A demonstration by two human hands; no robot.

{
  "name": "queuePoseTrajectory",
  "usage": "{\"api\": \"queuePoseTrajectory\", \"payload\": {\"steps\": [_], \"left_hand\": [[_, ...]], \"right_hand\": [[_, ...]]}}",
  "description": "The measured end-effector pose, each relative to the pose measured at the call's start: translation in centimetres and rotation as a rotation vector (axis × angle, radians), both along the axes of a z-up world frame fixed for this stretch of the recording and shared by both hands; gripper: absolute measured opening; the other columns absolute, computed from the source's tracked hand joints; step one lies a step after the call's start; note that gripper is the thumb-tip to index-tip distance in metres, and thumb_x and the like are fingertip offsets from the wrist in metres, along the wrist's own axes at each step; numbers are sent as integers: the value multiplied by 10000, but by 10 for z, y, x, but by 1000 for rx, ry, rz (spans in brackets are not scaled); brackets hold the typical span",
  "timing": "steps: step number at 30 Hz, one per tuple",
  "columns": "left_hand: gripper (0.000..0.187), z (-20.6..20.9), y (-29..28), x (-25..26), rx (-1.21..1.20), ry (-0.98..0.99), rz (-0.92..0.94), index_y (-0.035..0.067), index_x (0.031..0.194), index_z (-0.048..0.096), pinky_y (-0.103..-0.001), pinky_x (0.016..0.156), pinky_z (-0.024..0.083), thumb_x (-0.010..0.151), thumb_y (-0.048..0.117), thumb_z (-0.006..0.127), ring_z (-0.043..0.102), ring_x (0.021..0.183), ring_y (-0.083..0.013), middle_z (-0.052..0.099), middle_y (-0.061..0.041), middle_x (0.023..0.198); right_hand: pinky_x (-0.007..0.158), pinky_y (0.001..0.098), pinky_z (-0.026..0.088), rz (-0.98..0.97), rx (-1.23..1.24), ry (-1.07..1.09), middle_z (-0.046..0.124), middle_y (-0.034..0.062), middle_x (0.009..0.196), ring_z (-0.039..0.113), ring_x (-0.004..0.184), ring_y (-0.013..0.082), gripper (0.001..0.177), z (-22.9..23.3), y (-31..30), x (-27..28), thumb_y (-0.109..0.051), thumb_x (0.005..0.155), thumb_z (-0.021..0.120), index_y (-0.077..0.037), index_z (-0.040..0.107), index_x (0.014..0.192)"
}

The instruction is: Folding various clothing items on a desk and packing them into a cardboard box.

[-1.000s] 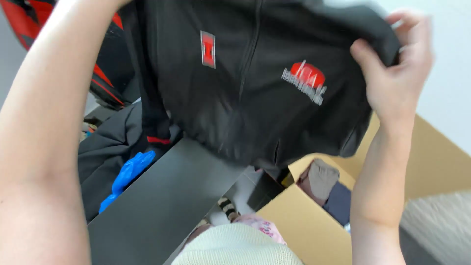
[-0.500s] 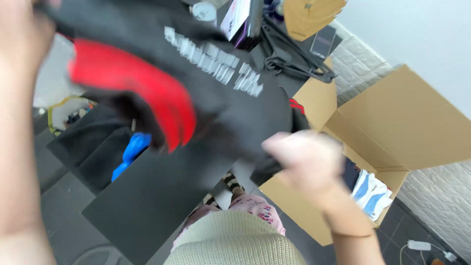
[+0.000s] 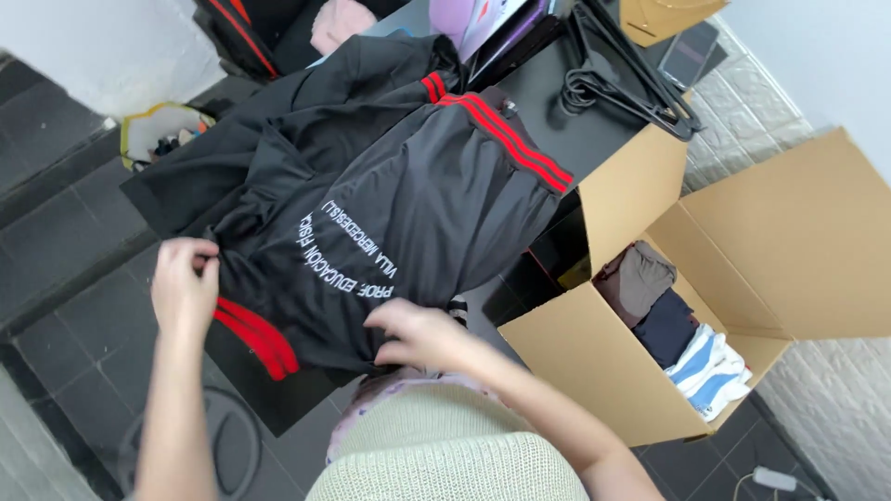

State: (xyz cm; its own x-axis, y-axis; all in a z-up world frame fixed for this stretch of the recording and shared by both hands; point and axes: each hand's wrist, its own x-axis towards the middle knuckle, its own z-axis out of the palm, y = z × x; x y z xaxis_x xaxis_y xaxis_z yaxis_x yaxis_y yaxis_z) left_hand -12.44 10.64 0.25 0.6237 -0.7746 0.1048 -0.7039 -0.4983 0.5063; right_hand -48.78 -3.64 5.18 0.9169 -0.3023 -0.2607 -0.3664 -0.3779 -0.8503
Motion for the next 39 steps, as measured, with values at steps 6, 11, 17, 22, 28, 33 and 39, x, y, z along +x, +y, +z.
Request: {"api": "queuePoseTrajectory", "payload": {"steps": [6, 11, 17, 22, 28, 33, 39], "left_hand": [[308, -21, 93, -127, -220, -152, 394, -71, 1234, 575, -512, 1013, 428, 1036, 89, 749, 569, 1112, -406, 607, -231, 1194], [479, -39, 89, -207, -146, 343, 807, -17, 1207, 555, -384, 833, 483, 1020, 396, 709, 605, 867, -262, 622, -153, 1028], [851, 5, 12, -233, -71, 491, 854, -87, 1460, 358, -574, 1025, 476, 900, 345, 832, 584, 1227, -516, 578, -389, 1295], [631, -50, 33, -214, -127, 378, 885, -96, 1483, 344, -609, 1102, 438, 935, 66, 614, 499, 1311, -583, 495, -432, 1386], [589, -95, 92, -204, -487, 192, 964, -38, 1462, 376, -578, 1043, 439, 974, -33, 706, 570, 1239, -491, 552, -374, 1304], [612, -74, 64, -238, -309, 182, 1101, 40, 1469, 333, -547, 932, 493, 1097, 251, 770, 623, 1097, -445, 571, -299, 1252], [391, -111, 63, -314, -477, -74, 1095, 2, 1261, 463, -442, 1006, 450, 1027, 0, 777, 554, 1047, -357, 420, -157, 1088]], "right_hand": [[976, 373, 495, -581, -485, -179, 671, 90, 1086, 624, 1092, 265, 208, -10, -153, -37, -161, 862, 766, -81, 730, 1050], [927, 514, 455, -772, -850, 13, 645, 175, 1148, 609, 1077, 403, 551, -106, -294, -87, -458, 846, 812, -52, 665, 1188], [950, 594, 521, -647, -559, 456, 639, 210, 1231, 636, 1169, 456, 783, -127, -339, -94, -699, 858, 797, -103, 553, 1302], [881, 572, 559, -567, -528, 317, 737, 234, 1088, 690, 1087, 467, 453, -136, -349, -137, -467, 1013, 742, -89, 653, 1248], [842, 546, 531, -655, -414, 293, 700, 251, 991, 684, 1001, 474, 382, -174, -329, -225, -478, 1017, 737, -114, 657, 1099], [941, 491, 543, -767, -299, 183, 635, 234, 1143, 681, 1042, 410, 592, -161, -308, -228, -482, 905, 889, -31, 623, 1181], [953, 460, 523, -618, -214, 429, 783, 43, 946, 736, 985, 295, 467, -165, -308, -235, -634, 879, 826, -232, 752, 1104]]}}
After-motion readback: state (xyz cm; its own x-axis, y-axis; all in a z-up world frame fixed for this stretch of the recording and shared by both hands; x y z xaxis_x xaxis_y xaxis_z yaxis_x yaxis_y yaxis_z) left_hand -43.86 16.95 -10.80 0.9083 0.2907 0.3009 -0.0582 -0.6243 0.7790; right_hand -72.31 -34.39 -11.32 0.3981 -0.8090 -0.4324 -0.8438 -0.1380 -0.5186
